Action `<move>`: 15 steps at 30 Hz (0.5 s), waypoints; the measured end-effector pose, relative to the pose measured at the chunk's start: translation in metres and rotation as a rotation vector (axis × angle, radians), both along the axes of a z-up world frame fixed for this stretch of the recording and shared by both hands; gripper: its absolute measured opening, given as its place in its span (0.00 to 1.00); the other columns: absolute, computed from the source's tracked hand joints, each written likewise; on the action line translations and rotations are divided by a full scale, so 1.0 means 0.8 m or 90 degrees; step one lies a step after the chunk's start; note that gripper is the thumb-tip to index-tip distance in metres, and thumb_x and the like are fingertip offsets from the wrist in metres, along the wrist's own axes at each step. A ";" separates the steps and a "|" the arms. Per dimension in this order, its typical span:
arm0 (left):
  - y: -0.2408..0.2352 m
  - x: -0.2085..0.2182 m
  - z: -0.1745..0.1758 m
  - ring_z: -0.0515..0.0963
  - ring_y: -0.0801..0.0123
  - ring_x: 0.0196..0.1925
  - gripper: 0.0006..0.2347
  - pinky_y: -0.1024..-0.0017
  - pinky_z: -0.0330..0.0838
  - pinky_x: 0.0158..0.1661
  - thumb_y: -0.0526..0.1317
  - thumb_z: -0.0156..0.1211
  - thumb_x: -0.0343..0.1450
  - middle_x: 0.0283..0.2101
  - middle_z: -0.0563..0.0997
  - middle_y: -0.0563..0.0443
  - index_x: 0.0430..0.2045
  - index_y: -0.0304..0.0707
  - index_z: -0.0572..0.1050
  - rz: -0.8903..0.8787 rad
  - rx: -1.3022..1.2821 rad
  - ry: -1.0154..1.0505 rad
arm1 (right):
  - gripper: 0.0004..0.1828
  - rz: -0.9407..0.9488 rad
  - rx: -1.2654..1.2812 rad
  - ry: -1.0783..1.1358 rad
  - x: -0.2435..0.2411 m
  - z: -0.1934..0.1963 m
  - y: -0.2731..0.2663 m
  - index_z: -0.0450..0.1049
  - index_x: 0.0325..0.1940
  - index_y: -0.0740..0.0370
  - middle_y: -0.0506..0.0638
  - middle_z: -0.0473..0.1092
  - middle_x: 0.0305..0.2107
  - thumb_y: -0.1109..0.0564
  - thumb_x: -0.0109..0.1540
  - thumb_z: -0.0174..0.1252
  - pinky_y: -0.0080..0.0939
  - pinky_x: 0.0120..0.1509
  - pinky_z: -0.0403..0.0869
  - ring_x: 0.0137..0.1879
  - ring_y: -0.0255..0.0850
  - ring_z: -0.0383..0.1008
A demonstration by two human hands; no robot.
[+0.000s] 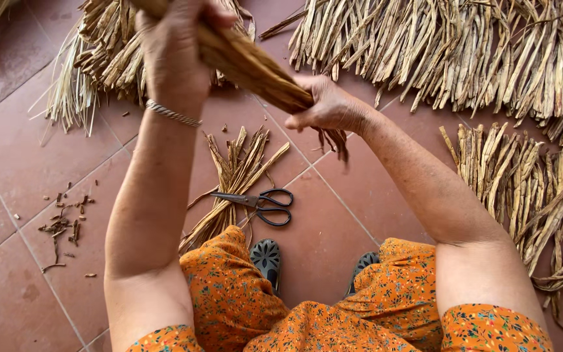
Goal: The person sits on a tiled floor and uses shears to cut bundles of dried plant stalks into shorter pieces. The person repeatedly picks up stalks, aligns them, and trims the ends, placing the cut pieces into a growing pile.
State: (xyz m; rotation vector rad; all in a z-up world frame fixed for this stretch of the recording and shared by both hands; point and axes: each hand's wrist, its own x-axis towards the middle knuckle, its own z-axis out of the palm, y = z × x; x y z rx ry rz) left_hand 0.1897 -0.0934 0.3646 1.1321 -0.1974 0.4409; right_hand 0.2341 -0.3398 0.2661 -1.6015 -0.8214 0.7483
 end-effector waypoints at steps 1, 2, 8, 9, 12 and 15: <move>0.017 -0.004 -0.004 0.85 0.59 0.33 0.07 0.59 0.83 0.43 0.34 0.72 0.74 0.30 0.83 0.43 0.32 0.34 0.77 0.041 -0.026 0.021 | 0.25 0.014 -0.015 0.050 0.002 -0.006 -0.003 0.74 0.55 0.59 0.46 0.73 0.30 0.61 0.55 0.70 0.37 0.39 0.80 0.33 0.31 0.74; 0.035 -0.010 -0.010 0.85 0.59 0.34 0.07 0.59 0.83 0.45 0.35 0.71 0.74 0.31 0.83 0.43 0.34 0.34 0.77 0.054 -0.074 0.049 | 0.21 0.016 -0.049 0.051 0.002 -0.011 -0.006 0.75 0.52 0.61 0.46 0.74 0.29 0.60 0.56 0.70 0.37 0.37 0.80 0.33 0.32 0.74; 0.105 -0.087 -0.128 0.83 0.61 0.40 0.08 0.61 0.79 0.58 0.40 0.60 0.75 0.33 0.80 0.46 0.38 0.34 0.72 0.179 -0.231 0.267 | 0.16 0.002 -0.282 -0.103 -0.007 -0.035 -0.002 0.78 0.46 0.55 0.48 0.76 0.29 0.49 0.58 0.71 0.44 0.38 0.75 0.34 0.40 0.75; 0.109 -0.104 -0.159 0.82 0.60 0.43 0.08 0.59 0.79 0.60 0.42 0.61 0.76 0.36 0.80 0.46 0.38 0.37 0.71 0.197 -0.241 0.278 | 0.16 0.017 -0.310 -0.209 -0.012 -0.039 0.003 0.79 0.45 0.54 0.49 0.77 0.31 0.48 0.57 0.71 0.47 0.41 0.74 0.37 0.43 0.77; 0.119 -0.161 -0.244 0.83 0.55 0.49 0.16 0.51 0.75 0.51 0.54 0.53 0.71 0.45 0.81 0.41 0.38 0.40 0.68 0.200 -0.260 0.497 | 0.14 0.077 -0.420 -0.404 -0.030 -0.059 0.025 0.78 0.45 0.53 0.52 0.78 0.34 0.44 0.62 0.66 0.53 0.49 0.74 0.44 0.50 0.78; 0.119 -0.217 -0.303 0.79 0.54 0.57 0.32 0.56 0.76 0.54 0.65 0.47 0.70 0.56 0.78 0.36 0.56 0.34 0.70 0.034 -0.129 0.735 | 0.11 0.144 -0.522 -0.467 -0.039 -0.085 0.049 0.78 0.44 0.53 0.53 0.78 0.37 0.46 0.64 0.61 0.55 0.51 0.75 0.47 0.53 0.78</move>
